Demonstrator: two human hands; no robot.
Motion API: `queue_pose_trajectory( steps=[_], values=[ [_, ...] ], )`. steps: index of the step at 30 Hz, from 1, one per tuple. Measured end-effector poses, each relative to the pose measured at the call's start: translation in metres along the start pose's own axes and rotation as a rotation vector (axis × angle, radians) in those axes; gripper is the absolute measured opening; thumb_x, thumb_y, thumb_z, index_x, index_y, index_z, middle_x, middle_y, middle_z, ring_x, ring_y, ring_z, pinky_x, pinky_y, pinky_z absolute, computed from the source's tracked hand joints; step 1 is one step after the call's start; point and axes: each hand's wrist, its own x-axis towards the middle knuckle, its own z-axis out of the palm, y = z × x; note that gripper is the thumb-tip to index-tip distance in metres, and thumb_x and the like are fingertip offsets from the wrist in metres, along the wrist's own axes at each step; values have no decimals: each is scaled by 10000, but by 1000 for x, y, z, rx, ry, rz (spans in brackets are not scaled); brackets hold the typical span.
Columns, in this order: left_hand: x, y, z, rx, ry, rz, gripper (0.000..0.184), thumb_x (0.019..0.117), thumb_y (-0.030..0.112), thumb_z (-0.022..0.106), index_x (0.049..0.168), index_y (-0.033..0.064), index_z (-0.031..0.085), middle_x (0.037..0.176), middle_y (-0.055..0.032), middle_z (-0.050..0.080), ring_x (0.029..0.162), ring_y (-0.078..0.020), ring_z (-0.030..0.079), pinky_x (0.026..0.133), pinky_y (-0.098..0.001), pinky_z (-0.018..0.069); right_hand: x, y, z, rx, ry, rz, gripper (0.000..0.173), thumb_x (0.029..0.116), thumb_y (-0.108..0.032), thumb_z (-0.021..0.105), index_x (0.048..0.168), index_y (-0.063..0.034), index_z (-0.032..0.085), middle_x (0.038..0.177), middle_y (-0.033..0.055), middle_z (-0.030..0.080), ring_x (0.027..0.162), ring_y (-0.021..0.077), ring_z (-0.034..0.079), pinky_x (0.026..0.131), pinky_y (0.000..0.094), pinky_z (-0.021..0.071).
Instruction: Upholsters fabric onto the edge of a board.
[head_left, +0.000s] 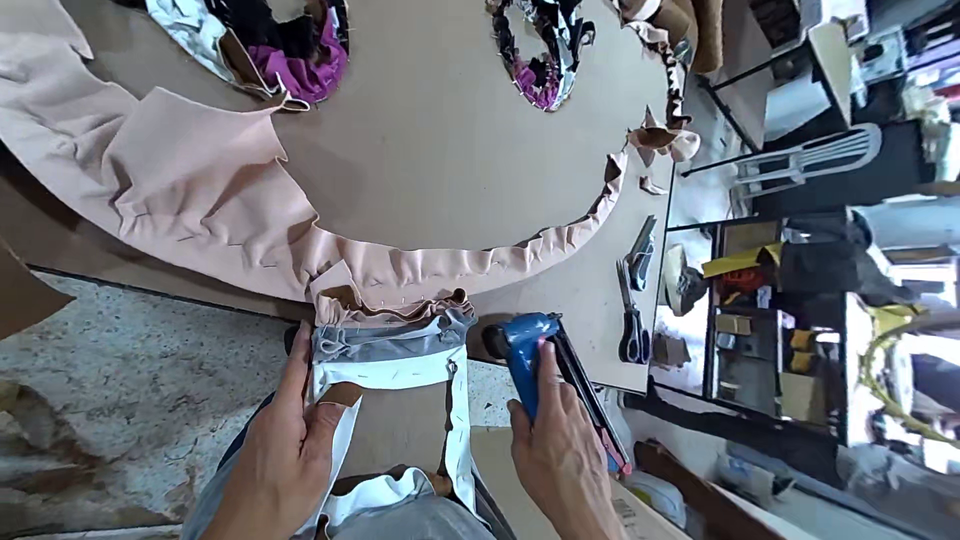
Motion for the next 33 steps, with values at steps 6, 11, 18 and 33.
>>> queue_pose_trajectory(
  steps=[6, 11, 18, 33],
  values=[
    [1, 3, -3, 73, 2, 22, 736, 1005, 398, 480, 1628, 87, 241, 1267, -55, 695, 1052, -35, 686, 881, -279, 590, -13, -18, 11, -34, 2, -47, 703, 907, -295, 695, 1568, -238, 464, 1098, 202, 656, 934, 370, 671, 677, 463, 582],
    [2, 2, -3, 67, 2, 28, 745, 1007, 433, 480, 1624, 86, 249, 1264, -39, 694, 1047, -14, 679, 878, -256, 588, -16, -13, 8, -40, 17, -42, 694, 894, -307, 713, 1549, -242, 496, 1077, 180, 657, 919, 358, 665, 683, 451, 577],
    [2, 0, -5, 53, -15, -12, 709, 1000, 413, 493, 1642, 231, 251, 1128, 4, 730, 910, -48, 697, 799, -313, 602, 1, 62, -74, 252, -27, -135, 659, 873, -207, 658, 1491, -37, 507, 1026, 157, 724, 786, 247, 700, 662, 499, 587],
    [2, -5, -4, 3, 20, 27, 716, 998, 514, 502, 1630, 257, 284, 1223, 51, 712, 1002, -15, 695, 840, -280, 610, 126, 53, -109, 218, -394, -819, 244, 743, -404, 714, 971, -315, 704, 727, -198, 650, 657, -121, 605, 550, 150, 521]
  ],
)
